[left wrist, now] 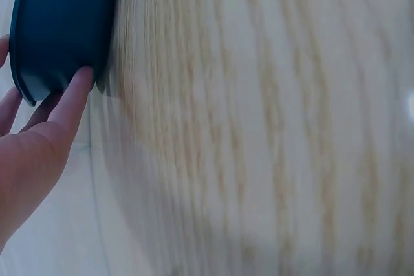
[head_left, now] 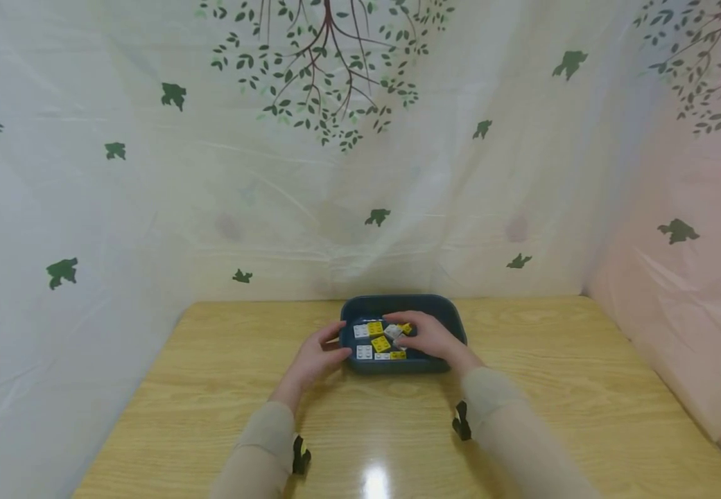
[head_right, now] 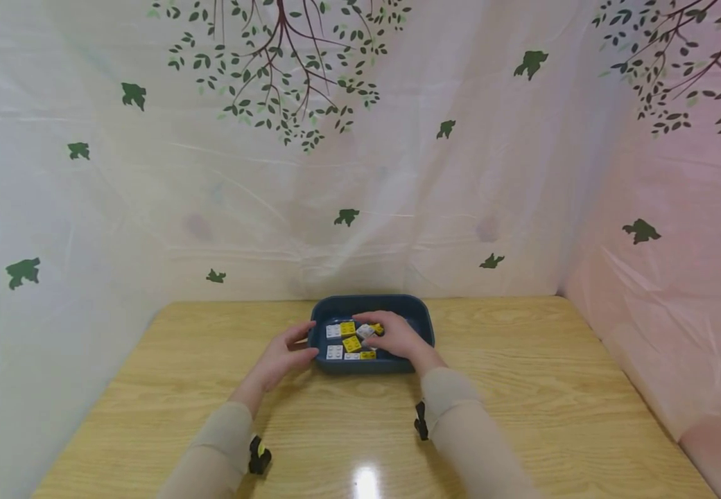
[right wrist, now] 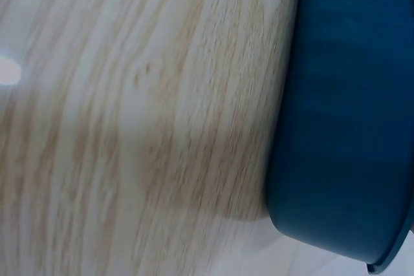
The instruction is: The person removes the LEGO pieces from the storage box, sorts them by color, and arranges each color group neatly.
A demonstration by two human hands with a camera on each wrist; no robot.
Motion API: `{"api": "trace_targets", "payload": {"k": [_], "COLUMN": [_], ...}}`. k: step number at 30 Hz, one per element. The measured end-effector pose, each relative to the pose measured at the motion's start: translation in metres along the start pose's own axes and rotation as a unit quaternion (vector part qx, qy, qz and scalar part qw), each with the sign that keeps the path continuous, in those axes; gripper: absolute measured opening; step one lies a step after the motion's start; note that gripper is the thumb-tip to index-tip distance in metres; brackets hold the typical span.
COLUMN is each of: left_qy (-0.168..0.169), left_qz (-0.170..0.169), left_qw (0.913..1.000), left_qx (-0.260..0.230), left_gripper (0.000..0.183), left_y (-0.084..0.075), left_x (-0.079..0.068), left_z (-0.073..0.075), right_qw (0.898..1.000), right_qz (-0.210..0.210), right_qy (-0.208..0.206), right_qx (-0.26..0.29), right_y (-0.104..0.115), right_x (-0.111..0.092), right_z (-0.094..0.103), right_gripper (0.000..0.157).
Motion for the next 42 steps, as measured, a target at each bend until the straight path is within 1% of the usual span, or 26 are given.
{"api": "trace_targets", "payload": {"k": [5,10,14,17,20,23,27,34,37,42], "left_qy": [0.007,0.008,0.012,0.015,0.016,0.018,0.021,0.014,0.011,0.007], "left_qz": [0.010,0.006,-0.001,-0.004,-0.001,0.006,0.010,0.010,0.008,0.013], "left_qw": [0.9999,0.9999,0.9999,0.9997,0.9996,0.9997,0.9996,0.9997,0.9998,0.9998], "left_qx": [-0.004,-0.004,-0.010,-0.018,-0.022,-0.016,-0.013,-0.015,-0.016,-0.012], "left_gripper": [0.063,0.063,0.065,0.066,0.066,0.066,0.067,0.068,0.068,0.068], "left_y": [0.002,0.000,-0.001,-0.001,0.001,0.004,0.004,0.004,0.004,0.005], "left_x": [0.000,0.000,0.000,0.002,0.004,0.006,0.008,0.011,0.012,0.011], "left_z": [-0.001,-0.003,-0.004,-0.004,-0.003,-0.002,-0.001,-0.001,-0.002,-0.001], "right_qw": [1.000,1.000,1.000,0.999,0.998,0.997,0.997,0.995,0.995,0.994], "right_qz": [-0.005,-0.008,0.006,0.029,0.038,0.041,0.036,0.054,0.043,0.011], "right_qy": [0.003,0.016,0.018,0.017,0.017,0.016,0.015,0.020,0.026,0.035], "right_qx": [-0.009,-0.023,-0.023,-0.034,-0.050,-0.063,-0.067,-0.078,-0.087,-0.107], "right_y": [-0.002,0.001,0.006,0.009,0.008,0.007,0.004,0.002,0.000,-0.003], "right_x": [0.004,0.009,0.014,0.018,0.021,0.024,0.028,0.032,0.034,0.034], "right_z": [-0.006,-0.013,-0.016,-0.018,-0.021,-0.023,-0.025,-0.026,-0.027,-0.028], "right_gripper": [0.047,0.043,0.040,0.037,0.035,0.035,0.034,0.033,0.033,0.032]}}
Point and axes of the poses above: each hand's wrist, its own x-axis towards the middle knuckle, its own z-axis out of the back of the hand, y = z × x, the point moved 10 cm from there along x, towards the middle knuckle, and after that the axes turned 12 degrees about -x, right-handed, at the moved point
